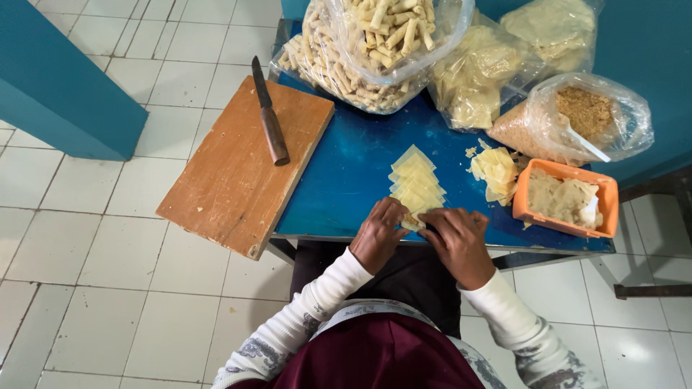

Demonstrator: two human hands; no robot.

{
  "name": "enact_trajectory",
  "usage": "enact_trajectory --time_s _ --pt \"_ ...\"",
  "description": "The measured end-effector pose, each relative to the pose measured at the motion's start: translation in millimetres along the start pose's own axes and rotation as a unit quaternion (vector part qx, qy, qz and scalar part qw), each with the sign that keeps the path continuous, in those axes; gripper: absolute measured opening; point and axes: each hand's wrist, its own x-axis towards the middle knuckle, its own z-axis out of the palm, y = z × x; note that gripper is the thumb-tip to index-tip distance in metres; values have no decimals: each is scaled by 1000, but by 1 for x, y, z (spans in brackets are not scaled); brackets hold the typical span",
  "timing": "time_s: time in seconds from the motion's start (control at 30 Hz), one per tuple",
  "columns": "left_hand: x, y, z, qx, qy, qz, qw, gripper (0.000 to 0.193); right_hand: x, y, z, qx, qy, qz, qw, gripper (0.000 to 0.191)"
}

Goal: The person sits at a blue table and folds thin square pastry sheets into layered triangular stacks, pressing each fold by hand. They then use a plastic spoon to scoop brown sugar filling from a plastic bag and spoon it onto the folded pastry stack, repeating the folding and filling cycle.

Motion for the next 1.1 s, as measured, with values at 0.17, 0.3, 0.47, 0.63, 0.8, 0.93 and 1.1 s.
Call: enact_trajectory --time_s 0.17,0.3,0.47,0.63,0.8,0.93,1.1 --pt "1 4 -3 30 -28 16 999 38 0 15 -6 -11 -44 -56 997 30" --pt "3 6 -4 21 -37 7 999 39 0 20 0 -31 -30 -75 996 22" --pt "6 4 -2 53 -25 33 998 26 5 22 10 16 -25 5 1000 7" --pt "18 -4 3 113 16 39 993 9 17 20 16 86 -74 133 985 9" --pt "26 -9 5 111 -14 31 993 15 20 11 19 98 -34 130 986 12" --pt "24 -7 5 95 -18 48 994 20 15 7 16 73 -10 78 994 12" --pt "20 -4 -3 41 -50 44 997 22 11 6 12 63 -9 24 998 14"
